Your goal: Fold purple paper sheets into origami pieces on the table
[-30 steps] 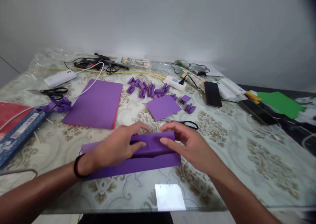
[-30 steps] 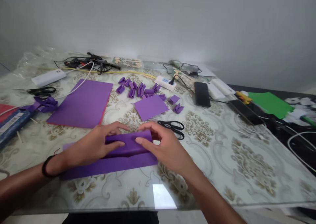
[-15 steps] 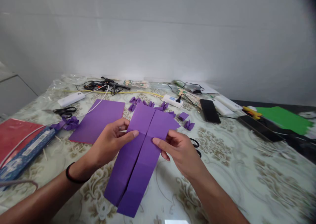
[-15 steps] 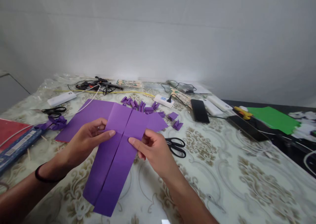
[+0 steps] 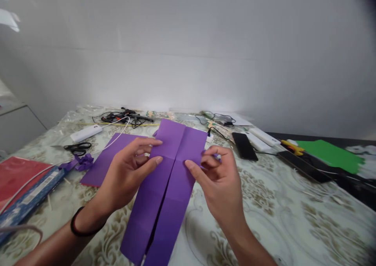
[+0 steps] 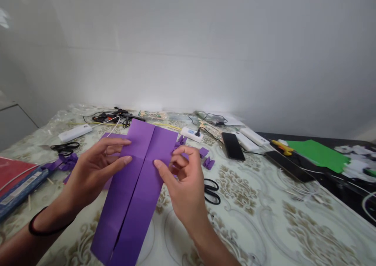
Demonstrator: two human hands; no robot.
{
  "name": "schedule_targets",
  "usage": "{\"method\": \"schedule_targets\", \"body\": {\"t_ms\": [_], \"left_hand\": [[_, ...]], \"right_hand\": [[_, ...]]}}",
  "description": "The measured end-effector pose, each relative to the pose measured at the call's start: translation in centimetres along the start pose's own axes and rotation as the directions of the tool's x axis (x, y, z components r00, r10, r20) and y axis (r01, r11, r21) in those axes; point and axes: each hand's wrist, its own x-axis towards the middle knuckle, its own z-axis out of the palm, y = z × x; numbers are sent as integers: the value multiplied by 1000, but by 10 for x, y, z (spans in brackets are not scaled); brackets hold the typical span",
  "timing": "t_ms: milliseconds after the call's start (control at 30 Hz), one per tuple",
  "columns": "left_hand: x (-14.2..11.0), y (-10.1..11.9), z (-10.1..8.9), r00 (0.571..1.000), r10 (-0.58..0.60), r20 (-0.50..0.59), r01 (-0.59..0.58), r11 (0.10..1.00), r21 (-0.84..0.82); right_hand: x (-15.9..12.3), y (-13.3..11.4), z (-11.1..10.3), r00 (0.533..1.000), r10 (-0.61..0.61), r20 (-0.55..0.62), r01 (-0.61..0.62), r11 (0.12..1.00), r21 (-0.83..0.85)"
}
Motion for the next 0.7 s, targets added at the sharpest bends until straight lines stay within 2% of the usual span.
{"method": "schedule_targets", "body": {"t_ms": [67, 200, 300, 400, 467, 567, 700], "left_hand": [[5, 8, 1, 999, 45, -29, -46, 999, -16], [19, 17, -4, 995, 44, -88, -52, 994, -92], [28, 18, -11, 1000, 5, -20, -6, 998, -65], [33, 17, -17, 999, -5, 46, 8, 999, -50], [35, 16, -21, 998, 13, 57, -10, 998, -57], [36, 14, -29, 995, 22, 97, -19, 999, -34], [37, 14, -39, 983, 91, 162, -98, 995, 36]], "right_hand": [[6, -8, 4, 999, -53, -1, 53, 998, -20], [22, -18, 11, 997, -70, 40, 70, 997, -11], [34, -23, 14, 987, -80, 140, 85, 996, -29], [42, -26, 14, 951, -44, 307, 72, 994, -82], [45, -26, 13, 930, -20, 368, 57, 994, -91], [47, -24, 7, 923, -21, 384, 58, 995, -86], [49, -24, -4, 920, -75, 385, 113, 991, -77]]}}
